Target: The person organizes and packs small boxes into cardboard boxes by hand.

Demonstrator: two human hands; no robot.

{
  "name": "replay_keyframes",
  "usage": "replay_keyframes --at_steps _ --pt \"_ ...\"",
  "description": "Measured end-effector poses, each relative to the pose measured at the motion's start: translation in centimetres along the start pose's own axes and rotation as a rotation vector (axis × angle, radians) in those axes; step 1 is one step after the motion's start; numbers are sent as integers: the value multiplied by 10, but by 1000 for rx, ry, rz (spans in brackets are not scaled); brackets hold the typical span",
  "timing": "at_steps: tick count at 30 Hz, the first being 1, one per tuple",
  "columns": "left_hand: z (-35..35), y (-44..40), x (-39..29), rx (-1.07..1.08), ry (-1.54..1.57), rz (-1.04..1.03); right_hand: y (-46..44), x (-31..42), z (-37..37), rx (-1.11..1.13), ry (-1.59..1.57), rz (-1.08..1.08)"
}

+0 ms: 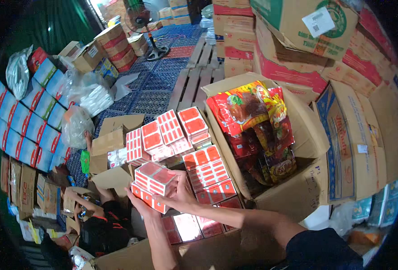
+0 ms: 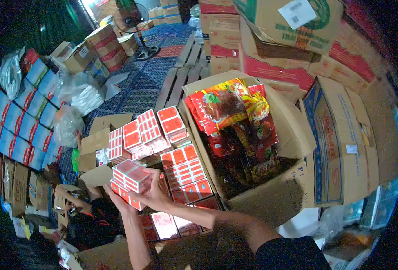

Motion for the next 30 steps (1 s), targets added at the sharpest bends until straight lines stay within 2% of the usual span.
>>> replay_keyframes --at_steps 4,7,10,11,12,14,15,17,18,20,21,23,27,30 --pt "-19 3 -4 86 24 -3 -6 10 10 -41 -95 -29" --pt "-15 9 -16 -67 92 5 -22 25 26 -94 -125 -15" --pt "-16 -2 -8 64 45 35 -30 34 47 -220 -337 -361" --pt "-14 -6 -4 126 31 41 -35 35 54 -230 -336 -365" --pt "-7 -14 1 126 33 50 -42 33 58 -216 -491 -345" --pt "16 -35 13 134 -559 144 -54 32 65 -182 -801 -300" --pt "23 -38 16 136 -855 188 -56 36 74 -186 -800 -304" --pt "14 -33 25 100 -865 208 -57 55 89 -50 -1112 -255" --pt "7 -30 32 67 -878 223 -56 62 100 -48 -1109 -268" --pt "-6 -21 42 25 -885 242 -56 82 118 33 -1276 -145" --pt "-16 -16 47 59 -886 236 -57 87 123 34 -1272 -156" --pt "-34 -7 54 131 -888 225 -58 100 150 -169 -1126 108" --pt "-54 5 61 210 -941 261 -59 95 192 -140 -1193 140" --pt "-49 3 67 244 -936 276 -56 108 231 -388 -797 400"
Point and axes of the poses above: each hand's wrist, its own y-axis away from the middle knuckle, its own z-axis out of the back of the hand, x = y × z, the point moved 5 cm from there along -y, towards the middle knuckle, and after that the axes turned 6 degrees about x, right-handed, at the moved point
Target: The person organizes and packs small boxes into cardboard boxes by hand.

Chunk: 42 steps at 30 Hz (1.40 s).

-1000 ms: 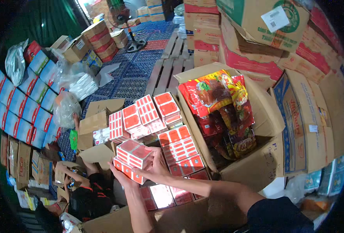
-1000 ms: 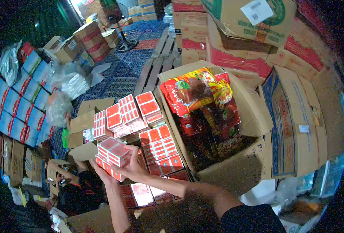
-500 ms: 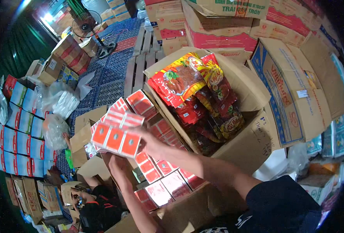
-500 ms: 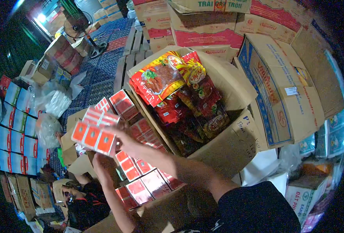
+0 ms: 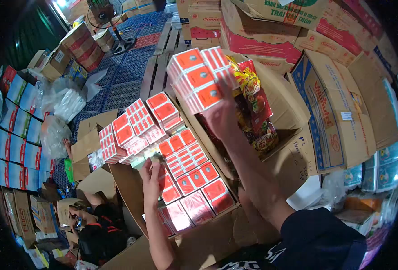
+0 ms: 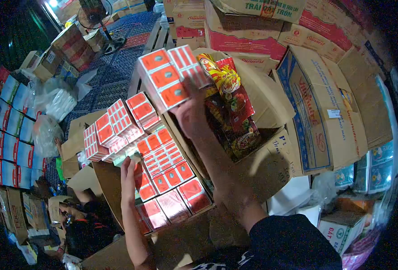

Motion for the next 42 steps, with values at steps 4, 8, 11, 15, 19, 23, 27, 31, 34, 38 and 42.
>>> replay_keyframes --at_steps 4,8,11,15,19,23,27,31,34,38,42 --pt "4 -9 19 51 -52 70 -17 25 45 -127 342 140" --pt "7 -14 30 24 -154 13 -23 11 72 -464 369 319" --pt "8 -15 32 4 -212 -43 -26 10 69 -414 522 433" --pt "10 -14 35 2 -270 -53 -23 18 67 -320 792 383" --pt "2 -8 24 4 -307 -22 -27 3 84 -373 906 567" --pt "-11 4 -3 15 -284 57 -10 23 50 -388 1267 752" --pt "-9 1 3 -7 -263 32 -3 26 31 -378 1523 799" --pt "-6 -1 5 -55 -301 -76 0 26 22 -381 1627 837" --pt "-8 1 1 -60 -281 -70 2 27 13 -343 1629 840" --pt "-6 -1 9 -47 -238 -67 4 24 4 -246 1568 817" --pt "2 -12 23 -114 -319 -239 11 19 -27 -47 1609 824"
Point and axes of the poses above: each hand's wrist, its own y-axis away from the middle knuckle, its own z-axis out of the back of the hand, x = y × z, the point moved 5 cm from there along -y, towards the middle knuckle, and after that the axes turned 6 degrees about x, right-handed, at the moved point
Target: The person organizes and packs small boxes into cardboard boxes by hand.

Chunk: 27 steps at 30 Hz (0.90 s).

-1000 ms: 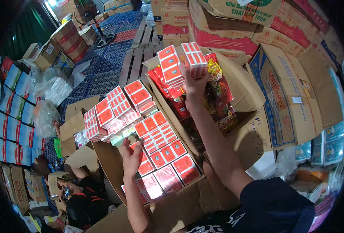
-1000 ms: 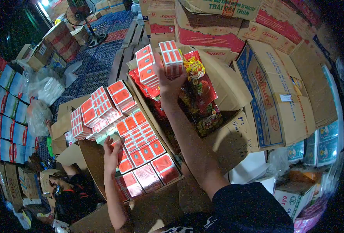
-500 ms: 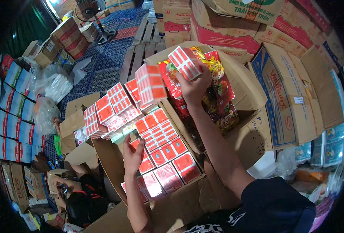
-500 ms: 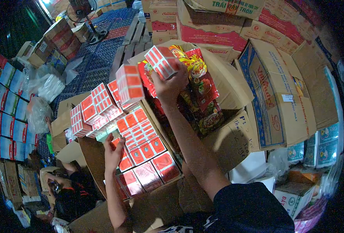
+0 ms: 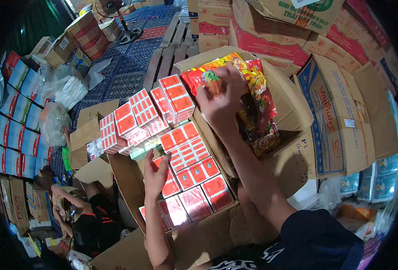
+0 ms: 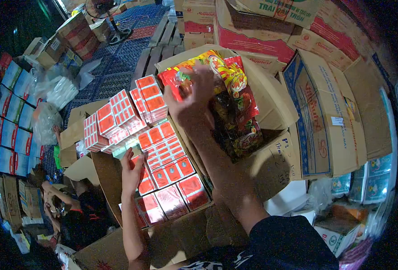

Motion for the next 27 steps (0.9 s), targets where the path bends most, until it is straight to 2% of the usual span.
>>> replay_keyframes --at_steps 2,3,6,7,10,11,14,15,18,19,22,24,26,27 --pt "-2 2 -9 22 29 44 1 30 -4 156 8 189" --pt "-2 3 -14 34 43 67 6 34 -8 160 5 189" --pt "-2 4 -19 62 40 123 26 38 -34 460 -125 135" --pt "-2 4 -19 78 39 147 31 38 -37 461 -125 135" --pt "-3 5 -20 77 38 145 46 19 -52 599 -200 -208" --pt "-2 5 -20 75 36 143 47 16 -54 599 -199 -206" --pt "-2 3 -10 133 68 219 40 14 -47 323 -300 -93" --pt "-4 2 -4 164 84 259 37 12 -47 322 -299 -94" --pt "-4 -3 17 128 49 148 34 -21 -44 134 -810 -579" --pt "-4 -5 24 109 33 94 32 -28 -43 134 -810 -577" --pt "-9 -12 51 84 54 30 50 -72 -50 -16 -1177 -849" --pt "-8 -11 46 70 63 -4 45 -71 -52 -32 -1285 -835" --pt "-7 -4 19 92 93 77 36 -62 -51 -65 -1502 -802" --pt "-7 -3 13 104 107 118 32 -60 -49 -66 -1504 -801"
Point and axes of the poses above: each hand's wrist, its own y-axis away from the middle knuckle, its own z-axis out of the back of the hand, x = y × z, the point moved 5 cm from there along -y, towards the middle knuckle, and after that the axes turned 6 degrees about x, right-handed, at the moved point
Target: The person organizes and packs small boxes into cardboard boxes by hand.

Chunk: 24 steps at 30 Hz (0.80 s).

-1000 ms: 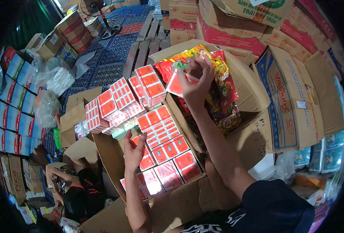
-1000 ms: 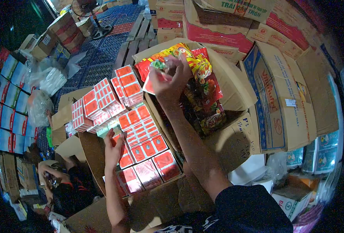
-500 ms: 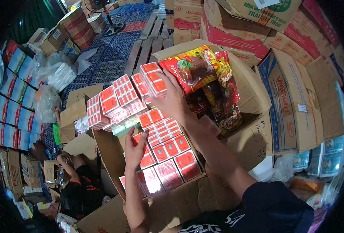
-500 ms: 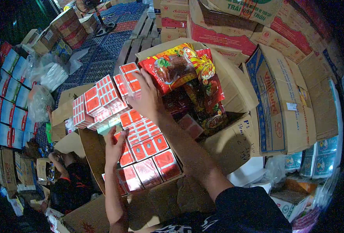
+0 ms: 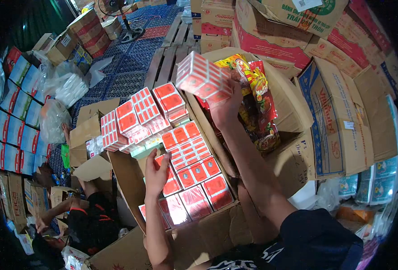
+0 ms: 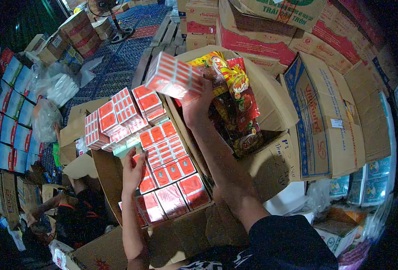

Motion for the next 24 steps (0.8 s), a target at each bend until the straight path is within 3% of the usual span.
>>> replay_keyframes --at_steps 3,8,12,15,19,24 --pt "2 0 4 11 -10 2 0 13 -18 -40 -236 -61" --pt "1 -1 2 11 -27 0 -2 18 -10 20 -394 -15" --pt "-1 6 -11 16 -4 31 0 24 -5 -74 -512 -32" --pt "1 3 -2 8 -68 -6 8 19 -7 -210 -680 -273" --pt "0 5 -8 9 -87 -14 7 13 2 -374 -670 -321" --pt "0 0 -1 -20 -88 -152 4 11 3 -340 -606 -327"
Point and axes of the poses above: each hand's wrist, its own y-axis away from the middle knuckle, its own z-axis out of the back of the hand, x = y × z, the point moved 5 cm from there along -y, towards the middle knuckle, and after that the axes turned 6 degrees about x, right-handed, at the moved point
